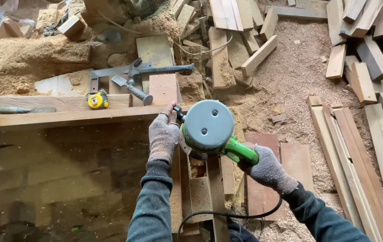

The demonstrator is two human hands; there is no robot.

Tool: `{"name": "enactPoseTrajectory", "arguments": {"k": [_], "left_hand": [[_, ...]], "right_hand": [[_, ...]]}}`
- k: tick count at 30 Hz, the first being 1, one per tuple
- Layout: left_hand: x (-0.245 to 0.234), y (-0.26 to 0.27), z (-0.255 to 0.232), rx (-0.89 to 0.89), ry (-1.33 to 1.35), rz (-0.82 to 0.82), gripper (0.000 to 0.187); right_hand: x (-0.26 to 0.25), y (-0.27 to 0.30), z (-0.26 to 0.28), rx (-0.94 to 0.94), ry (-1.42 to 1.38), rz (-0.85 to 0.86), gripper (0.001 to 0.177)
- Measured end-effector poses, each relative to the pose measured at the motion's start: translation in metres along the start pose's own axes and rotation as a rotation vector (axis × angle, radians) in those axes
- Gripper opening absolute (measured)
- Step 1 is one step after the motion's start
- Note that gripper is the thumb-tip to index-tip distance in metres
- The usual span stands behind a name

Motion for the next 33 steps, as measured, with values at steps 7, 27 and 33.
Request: {"name": "enactPoseTrajectory", "arguments": {"k": [7,27,33], "left_hand": [[-0.003,0.02,0.001,-0.01,0.047,-0.014,0.036],[0.001,0.063,0.026,0.035,-0.022,-0.089,0.034],[-0.003,0.073,0.036,0.059,-0.102,-0.105,0.033]], "right_hand": [[-0.002,0.015,-0.007,0.024,-0.007,-0.002,0.034],[0.008,0.054,-0.022,-0.059,-0.012,0.019,0.032],[0.013,0.066,-0.019,0.01,0.02,0.018,0.038]]}}
Point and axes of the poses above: each hand's wrist, its own y-axis away from the middle knuckle, its own x-axis out of the palm, z = x × y, the point moved 9 cm from there along -y, towards the middle knuckle, and after that the axes turned 15 degrees about x, right-handed, at the moved point
